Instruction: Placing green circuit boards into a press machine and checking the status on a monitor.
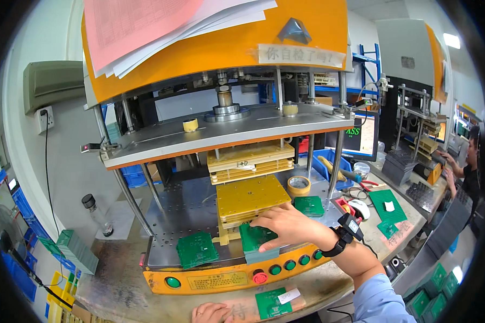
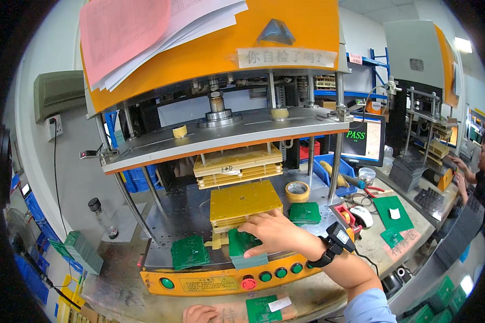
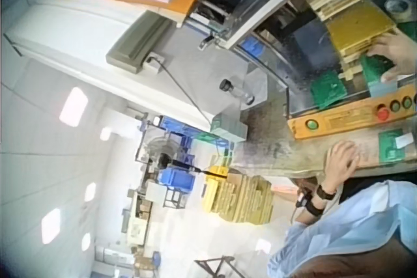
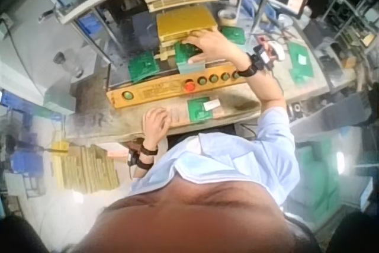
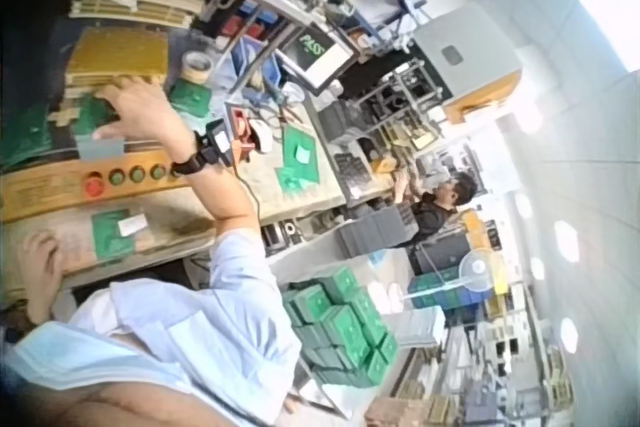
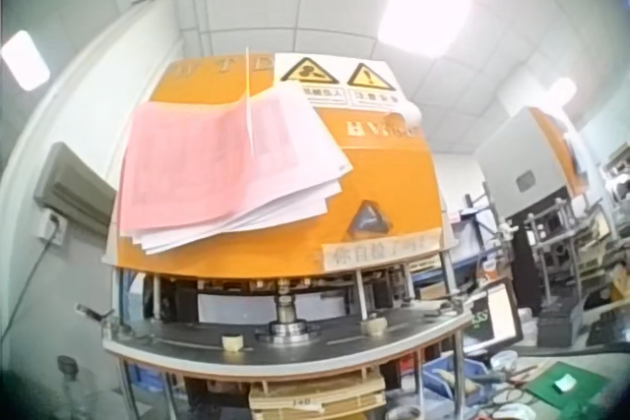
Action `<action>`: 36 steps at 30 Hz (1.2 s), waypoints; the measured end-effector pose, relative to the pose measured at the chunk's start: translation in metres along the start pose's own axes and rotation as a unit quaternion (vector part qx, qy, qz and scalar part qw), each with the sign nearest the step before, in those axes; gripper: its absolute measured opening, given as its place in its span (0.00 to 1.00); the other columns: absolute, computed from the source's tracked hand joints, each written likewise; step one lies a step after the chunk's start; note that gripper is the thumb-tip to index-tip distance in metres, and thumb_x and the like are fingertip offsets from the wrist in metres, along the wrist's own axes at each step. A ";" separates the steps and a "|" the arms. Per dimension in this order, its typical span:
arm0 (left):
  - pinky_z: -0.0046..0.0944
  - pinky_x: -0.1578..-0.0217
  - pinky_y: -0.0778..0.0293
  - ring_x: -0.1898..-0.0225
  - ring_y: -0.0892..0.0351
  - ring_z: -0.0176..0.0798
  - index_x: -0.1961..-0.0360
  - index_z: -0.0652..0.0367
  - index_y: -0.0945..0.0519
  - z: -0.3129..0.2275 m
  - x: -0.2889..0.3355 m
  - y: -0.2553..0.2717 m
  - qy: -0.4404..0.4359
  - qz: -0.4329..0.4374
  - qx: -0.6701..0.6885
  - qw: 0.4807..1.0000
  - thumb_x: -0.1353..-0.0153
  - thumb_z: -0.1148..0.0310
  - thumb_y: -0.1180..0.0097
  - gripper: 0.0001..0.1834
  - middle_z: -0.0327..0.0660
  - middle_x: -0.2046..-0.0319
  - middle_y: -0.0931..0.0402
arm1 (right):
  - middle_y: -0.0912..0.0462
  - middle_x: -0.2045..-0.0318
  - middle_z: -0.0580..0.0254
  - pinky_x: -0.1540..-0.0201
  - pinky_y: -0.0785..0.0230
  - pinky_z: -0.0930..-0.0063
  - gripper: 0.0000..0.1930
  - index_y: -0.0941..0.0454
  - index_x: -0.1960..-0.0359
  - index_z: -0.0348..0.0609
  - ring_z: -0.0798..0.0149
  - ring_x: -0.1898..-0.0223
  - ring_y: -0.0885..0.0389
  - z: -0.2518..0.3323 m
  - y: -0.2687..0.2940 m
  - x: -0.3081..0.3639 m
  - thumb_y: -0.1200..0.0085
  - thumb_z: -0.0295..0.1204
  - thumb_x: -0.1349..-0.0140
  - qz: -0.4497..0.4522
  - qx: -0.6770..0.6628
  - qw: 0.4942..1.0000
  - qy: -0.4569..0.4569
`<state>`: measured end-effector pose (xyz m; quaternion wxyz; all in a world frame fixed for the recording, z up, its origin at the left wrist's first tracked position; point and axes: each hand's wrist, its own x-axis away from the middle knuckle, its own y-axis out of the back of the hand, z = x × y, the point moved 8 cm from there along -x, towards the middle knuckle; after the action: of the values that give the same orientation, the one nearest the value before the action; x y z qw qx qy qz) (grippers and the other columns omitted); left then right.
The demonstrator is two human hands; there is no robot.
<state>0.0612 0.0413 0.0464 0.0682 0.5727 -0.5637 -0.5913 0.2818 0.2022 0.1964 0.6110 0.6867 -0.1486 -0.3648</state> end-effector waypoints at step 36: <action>0.47 0.58 0.26 0.60 0.21 0.52 0.62 0.59 0.19 0.058 0.010 0.004 0.200 -0.095 0.174 0.960 0.42 0.71 0.39 0.07 0.44 0.60 0.19 | 0.31 0.33 0.53 0.33 0.48 0.46 0.35 0.25 0.40 0.50 0.45 0.31 0.38 -0.025 -0.001 -0.038 0.40 0.59 0.43 -0.095 -0.012 0.995 0.026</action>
<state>0.0120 0.0662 0.0264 0.0226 0.7329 -0.5758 -0.3616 0.2723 0.2456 0.2077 0.5853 0.6994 -0.0622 -0.4055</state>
